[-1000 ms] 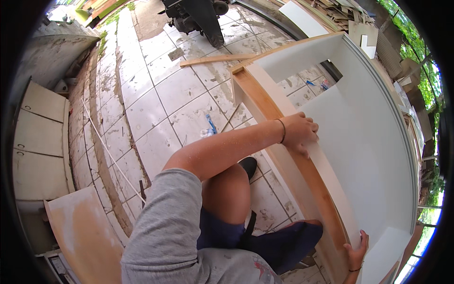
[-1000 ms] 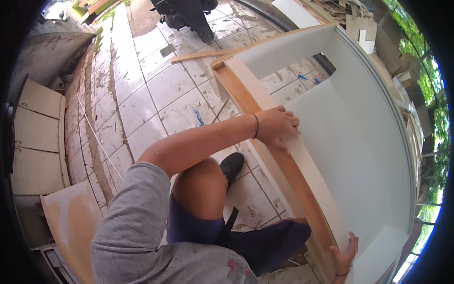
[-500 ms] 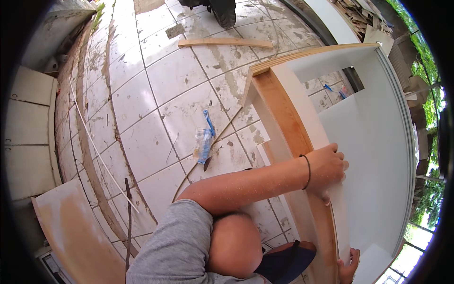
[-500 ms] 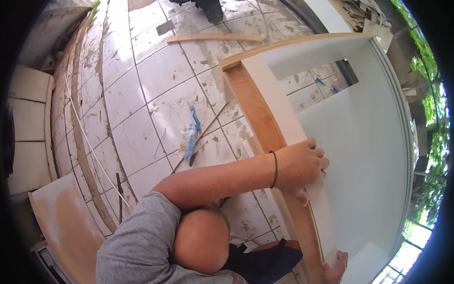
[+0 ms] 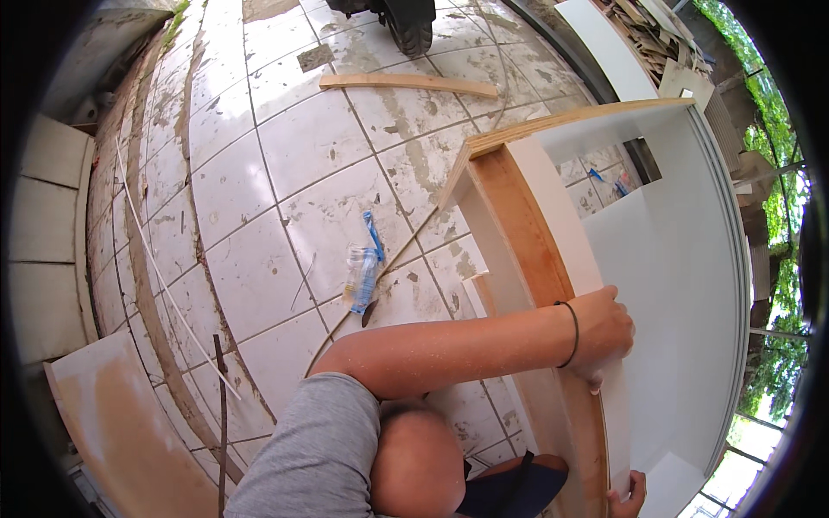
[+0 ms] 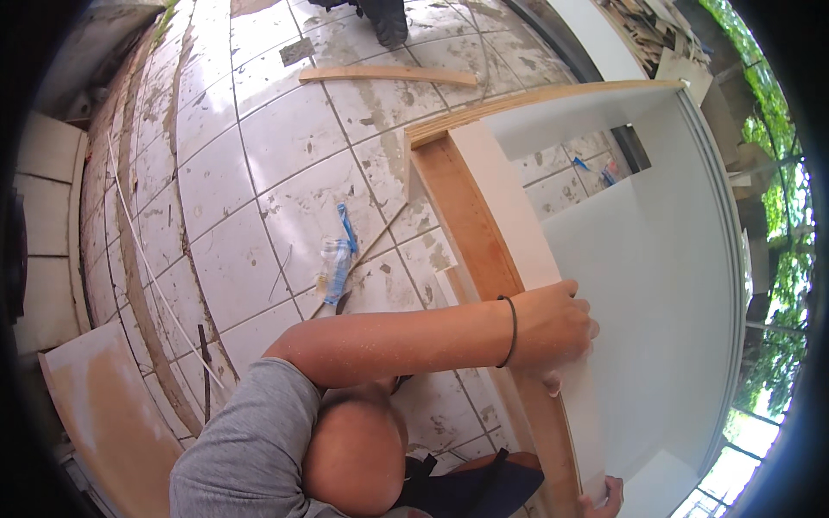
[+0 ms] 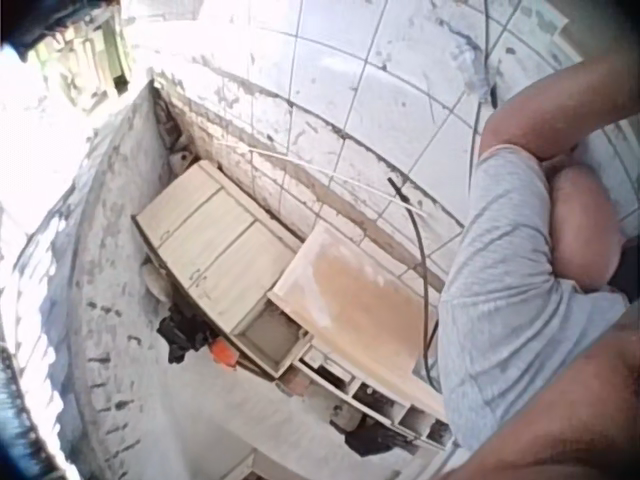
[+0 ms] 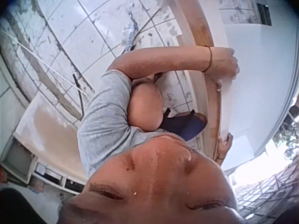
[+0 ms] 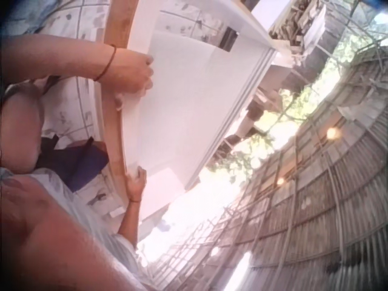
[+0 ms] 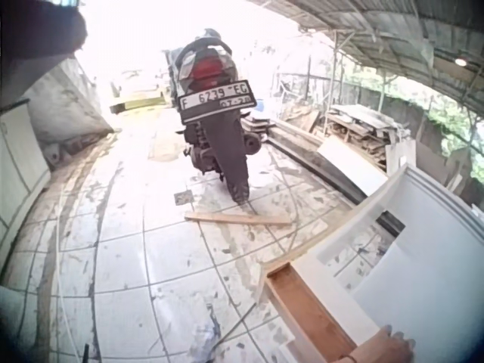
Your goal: The person applies a finishing strip to the edge of a wooden cabinet, sands the edge smooth with a block, and uses a pencil and straightedge to mark a second piece of wood before cutting it with scissors.
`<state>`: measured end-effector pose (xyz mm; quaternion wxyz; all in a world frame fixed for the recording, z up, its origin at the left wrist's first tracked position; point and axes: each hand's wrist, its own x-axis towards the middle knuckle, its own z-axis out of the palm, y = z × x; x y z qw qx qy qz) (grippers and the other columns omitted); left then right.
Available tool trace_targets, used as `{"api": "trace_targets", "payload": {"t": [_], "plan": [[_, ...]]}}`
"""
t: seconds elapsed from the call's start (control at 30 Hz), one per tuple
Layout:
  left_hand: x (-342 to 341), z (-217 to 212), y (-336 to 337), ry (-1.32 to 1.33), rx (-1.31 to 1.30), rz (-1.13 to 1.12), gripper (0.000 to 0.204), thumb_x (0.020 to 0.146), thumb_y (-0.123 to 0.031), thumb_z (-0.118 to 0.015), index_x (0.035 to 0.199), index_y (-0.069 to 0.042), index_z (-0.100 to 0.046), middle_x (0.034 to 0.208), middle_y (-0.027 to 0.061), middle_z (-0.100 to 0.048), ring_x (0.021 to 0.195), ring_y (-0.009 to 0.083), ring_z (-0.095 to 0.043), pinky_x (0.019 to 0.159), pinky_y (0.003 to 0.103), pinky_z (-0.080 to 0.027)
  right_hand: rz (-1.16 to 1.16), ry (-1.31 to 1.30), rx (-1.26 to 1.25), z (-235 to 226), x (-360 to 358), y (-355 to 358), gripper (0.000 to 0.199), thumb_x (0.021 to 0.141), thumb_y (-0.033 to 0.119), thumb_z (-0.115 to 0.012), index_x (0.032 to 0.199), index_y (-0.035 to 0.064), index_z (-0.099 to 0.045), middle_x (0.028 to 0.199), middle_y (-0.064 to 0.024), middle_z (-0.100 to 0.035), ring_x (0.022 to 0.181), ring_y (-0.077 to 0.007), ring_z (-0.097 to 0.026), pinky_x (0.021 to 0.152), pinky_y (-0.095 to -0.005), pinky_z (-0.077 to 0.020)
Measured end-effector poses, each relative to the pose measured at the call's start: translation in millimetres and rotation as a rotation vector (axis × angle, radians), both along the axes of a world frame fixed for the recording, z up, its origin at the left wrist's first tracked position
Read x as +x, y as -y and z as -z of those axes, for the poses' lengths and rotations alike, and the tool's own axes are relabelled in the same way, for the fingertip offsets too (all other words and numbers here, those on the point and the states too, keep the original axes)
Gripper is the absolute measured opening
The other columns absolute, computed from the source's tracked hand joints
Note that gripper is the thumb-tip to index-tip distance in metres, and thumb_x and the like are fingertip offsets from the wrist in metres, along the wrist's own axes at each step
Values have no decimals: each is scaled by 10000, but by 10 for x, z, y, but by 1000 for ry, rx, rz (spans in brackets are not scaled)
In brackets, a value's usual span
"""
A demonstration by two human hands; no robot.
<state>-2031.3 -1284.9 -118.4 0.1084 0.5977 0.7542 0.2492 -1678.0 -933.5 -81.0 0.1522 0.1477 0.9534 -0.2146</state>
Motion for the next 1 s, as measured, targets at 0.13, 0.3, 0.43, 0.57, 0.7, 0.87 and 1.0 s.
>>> {"api": "trace_targets", "payload": {"t": [0.13,0.3,0.43,0.57,0.7,0.87,1.0], "plan": [[-49,-1,11,40,-29,27,410,689,-485,-739,896,-134,-703,877,1,-618,926,183,-572,801,350,-377,-5,-1,8,25,37,-36,569,760,272,-791,1172,-13,-520,1051,-112,-550,958,-243,-493,875,-357,-419],[-58,-5,0,35,-19,28,403,693,-482,-738,902,-140,-702,876,-2,-618,920,181,-577,793,349,-378,6,12,26,-11,20,-8,580,761,315,-786,1161,-13,-522,1043,-108,-550,944,-235,-494,850,-352,-424],[-54,-19,8,16,-43,31,402,691,-478,-739,907,-141,-700,866,-1,-620,910,184,-581,775,352,-386,10,31,33,-73,-6,45,588,757,330,-784,1160,-13,-525,1048,-112,-558,932,-235,-501,814,-347,-431],[-56,24,-6,19,-11,31,403,682,-476,-742,897,-138,-701,858,1,-622,903,191,-581,769,355,-391,26,50,61,-119,-28,92,593,753,330,-783,1165,-12,-528,1070,-126,-569,930,-245,-512,795,-347,-437],[-41,52,-4,14,24,22,394,680,-474,-739,876,-134,-707,863,2,-628,901,195,-578,782,355,-395,-8,14,56,-111,-39,124,585,754,317,-782,1169,-12,-533,1093,-146,-573,937,-263,-526,786,-355,-443],[-47,89,1,-3,73,21,388,685,-471,-736,875,-133,-711,865,4,-632,909,193,-574,795,348,-394,-51,-10,131,-106,-32,153,582,750,298,-787,1168,-17,-534,1091,-152,-573,936,-272,-532,781,-362,-448],[-64,66,5,9,68,31,390,692,-480,-729,877,-137,-712,862,4,-632,914,192,-571,796,346,-394,-26,-13,131,-132,-64,194,563,739,264,-794,1156,-20,-544,1074,-153,-577,915,-274,-539,772,-368,-458]]}}
